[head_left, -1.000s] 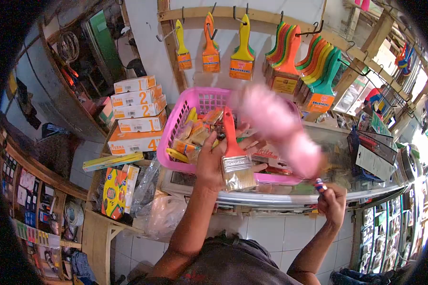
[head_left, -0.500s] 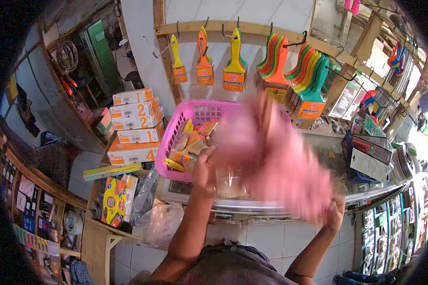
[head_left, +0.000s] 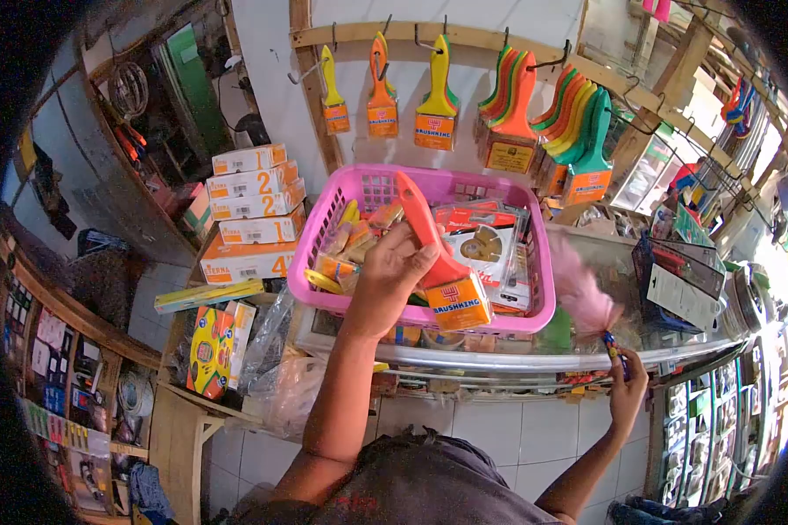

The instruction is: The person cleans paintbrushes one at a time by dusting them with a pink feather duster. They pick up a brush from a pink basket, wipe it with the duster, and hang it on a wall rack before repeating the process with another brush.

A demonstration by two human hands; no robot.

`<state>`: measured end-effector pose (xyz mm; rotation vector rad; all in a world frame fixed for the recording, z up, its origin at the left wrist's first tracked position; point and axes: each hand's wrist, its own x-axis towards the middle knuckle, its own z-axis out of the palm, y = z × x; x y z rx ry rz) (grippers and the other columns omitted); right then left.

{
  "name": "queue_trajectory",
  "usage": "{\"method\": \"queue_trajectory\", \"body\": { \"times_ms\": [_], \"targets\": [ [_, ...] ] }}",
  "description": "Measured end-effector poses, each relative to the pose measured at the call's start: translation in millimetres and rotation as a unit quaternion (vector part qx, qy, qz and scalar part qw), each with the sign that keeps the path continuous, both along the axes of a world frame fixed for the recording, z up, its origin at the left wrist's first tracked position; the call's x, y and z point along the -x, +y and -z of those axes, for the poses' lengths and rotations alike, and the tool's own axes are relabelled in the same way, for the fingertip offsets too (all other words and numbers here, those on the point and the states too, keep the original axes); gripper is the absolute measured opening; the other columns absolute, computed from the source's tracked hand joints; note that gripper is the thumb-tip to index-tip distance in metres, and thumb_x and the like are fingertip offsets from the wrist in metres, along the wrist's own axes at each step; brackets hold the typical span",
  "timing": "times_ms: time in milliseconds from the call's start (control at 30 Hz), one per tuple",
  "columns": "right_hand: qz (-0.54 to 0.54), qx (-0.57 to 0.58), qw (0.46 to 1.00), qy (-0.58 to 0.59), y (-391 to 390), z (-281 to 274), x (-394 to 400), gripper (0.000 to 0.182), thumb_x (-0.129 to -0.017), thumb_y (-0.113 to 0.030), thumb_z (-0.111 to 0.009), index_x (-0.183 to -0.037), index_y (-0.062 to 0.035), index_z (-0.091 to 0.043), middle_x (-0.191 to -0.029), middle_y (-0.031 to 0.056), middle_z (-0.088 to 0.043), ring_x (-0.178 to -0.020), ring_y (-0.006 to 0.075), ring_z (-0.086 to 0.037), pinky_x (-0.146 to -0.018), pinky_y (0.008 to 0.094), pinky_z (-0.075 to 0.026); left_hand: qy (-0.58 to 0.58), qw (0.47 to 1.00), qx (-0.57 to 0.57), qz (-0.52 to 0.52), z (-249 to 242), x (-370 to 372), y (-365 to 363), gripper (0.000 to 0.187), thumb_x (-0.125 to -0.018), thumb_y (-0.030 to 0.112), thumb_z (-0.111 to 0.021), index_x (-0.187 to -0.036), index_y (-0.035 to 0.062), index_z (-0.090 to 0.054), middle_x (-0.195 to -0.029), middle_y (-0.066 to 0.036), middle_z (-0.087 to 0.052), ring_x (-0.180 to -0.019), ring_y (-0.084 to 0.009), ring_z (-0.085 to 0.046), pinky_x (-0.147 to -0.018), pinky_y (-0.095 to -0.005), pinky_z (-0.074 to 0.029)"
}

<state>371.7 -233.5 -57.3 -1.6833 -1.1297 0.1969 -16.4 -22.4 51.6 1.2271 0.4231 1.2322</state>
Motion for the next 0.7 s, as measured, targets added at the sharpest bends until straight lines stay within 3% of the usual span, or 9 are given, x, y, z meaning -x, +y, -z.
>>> {"method": "queue_trajectory", "body": {
  "times_ms": [100, 133, 233, 267, 400, 500, 567, 633, 700],
  "targets": [
    [0.010, 0.035, 0.999, 0.017, 13.8, 2.4, 10.6, 0.023, -0.096, -0.013, -0.061, -0.113, 0.0038, -0.061, -0.084, 0.0053, -0.061, -0.074, 0.0112, -0.053, -0.067, 0.0276, -0.046, 0.056, 0.995, -0.062, -0.050, -4.7, -0.8, -0.7, 0.036, -0.096, 0.021, -0.065, -0.122, -0.0016, -0.056, -0.112, -0.011, -0.064, -0.103, -0.0168, -0.063, -0.094, -0.0311, -0.050],
    [0.017, 0.052, 0.995, -0.087, 17.4, 3.2, 9.5, 0.022, -0.094, -0.010, -0.063, -0.111, 0.0035, -0.061, -0.091, 0.0102, -0.062, -0.082, 0.0195, -0.058, -0.074, 0.0330, -0.047, 0.075, 0.992, -0.081, -0.067, -6.8, -0.1, -0.8, 0.037, -0.095, 0.021, -0.065, -0.123, -0.0023, -0.056, -0.113, -0.011, -0.064, -0.103, -0.0173, -0.064, -0.094, -0.0313, -0.051],
    [0.020, 0.105, 0.974, -0.202, 27.3, 3.3, 13.4, 0.021, -0.090, -0.008, -0.063, -0.108, 0.0027, -0.060, -0.097, 0.0160, -0.059, -0.093, 0.0302, -0.058, -0.084, 0.0376, -0.046, 0.107, 0.985, -0.110, -0.081, -17.9, 5.1, -6.5, 0.036, -0.096, 0.016, -0.065, -0.123, -0.0051, -0.055, -0.114, -0.008, -0.064, -0.104, -0.0148, -0.063, -0.092, -0.0288, -0.051],
    [0.020, 0.133, 0.978, -0.161, 29.6, 11.6, 9.4, 0.022, -0.088, -0.007, -0.063, -0.108, 0.0011, -0.060, -0.102, 0.0188, -0.057, -0.098, 0.0376, -0.055, -0.089, 0.0417, -0.044, 0.111, 0.983, -0.120, -0.087, -19.4, 8.1, -6.0, 0.035, -0.095, 0.015, -0.065, -0.122, -0.0052, -0.056, -0.113, -0.008, -0.064, -0.104, -0.0147, -0.063, -0.092, -0.0287, -0.051],
    [0.047, 0.169, 0.939, -0.295, 44.1, 10.1, 12.7, 0.028, -0.084, -0.005, -0.064, -0.111, 0.0002, -0.059, -0.107, 0.0173, -0.056, -0.105, 0.0386, -0.052, -0.091, 0.0444, -0.043, 0.097, 0.978, -0.148, -0.113, -32.3, 13.8, -9.8, 0.032, -0.095, 0.015, -0.065, -0.119, -0.0054, -0.058, -0.108, -0.008, -0.065, -0.099, -0.0137, -0.064, -0.089, -0.0284, -0.051],
    [0.008, 0.031, 0.953, -0.301, 63.8, -62.0, 71.5, 0.032, -0.082, -0.006, -0.065, -0.112, 0.0023, -0.059, -0.105, 0.0182, -0.058, -0.101, 0.0378, -0.056, -0.089, 0.0436, -0.045, 0.105, 0.974, -0.157, -0.122, -42.2, 19.6, -9.2, 0.030, -0.095, 0.015, -0.065, -0.117, -0.0045, -0.060, -0.102, -0.005, -0.066, -0.095, -0.0108, -0.063, -0.086, -0.0265, -0.050],
    [-0.144, -0.018, 0.971, -0.191, 80.2, -98.9, 102.0, 0.038, -0.081, -0.008, -0.067, -0.116, 0.0029, -0.058, -0.104, 0.0192, -0.063, -0.096, 0.0367, -0.061, -0.086, 0.0419, -0.048, 0.106, 0.977, -0.149, -0.106, -47.7, 21.3, -6.8, 0.029, -0.095, 0.015, -0.065, -0.116, -0.0041, -0.060, -0.100, -0.003, -0.066, -0.094, -0.0096, -0.062, -0.085, -0.0255, -0.050],
    [-0.273, -0.014, 0.948, -0.165, 93.5, -132.6, 135.2, 0.042, -0.084, -0.011, -0.068, -0.121, 0.0025, -0.056, -0.103, 0.0192, -0.066, -0.092, 0.0360, -0.065, -0.083, 0.0396, -0.050, 0.110, 0.975, -0.162, -0.101, -61.7, 17.7, -7.2, 0.029, -0.095, 0.016, -0.066, -0.116, -0.0040, -0.061, -0.099, -0.003, -0.067, -0.093, -0.0086, -0.061, -0.083, -0.0251, -0.050],
    [-0.294, -0.062, 0.937, -0.179, 107.8, -155.4, 169.0, 0.044, -0.087, -0.019, -0.069, -0.123, 0.0006, -0.056, -0.100, 0.0214, -0.065, -0.096, 0.0348, -0.064, -0.084, 0.0412, -0.050, 0.126, 0.967, -0.191, -0.110, -76.0, 13.7, -3.4, 0.030, -0.095, 0.017, -0.067, -0.116, -0.0041, -0.061, -0.099, -0.003, -0.067, -0.093, -0.0079, -0.061, -0.082, -0.0250, -0.050]
  ]
}}
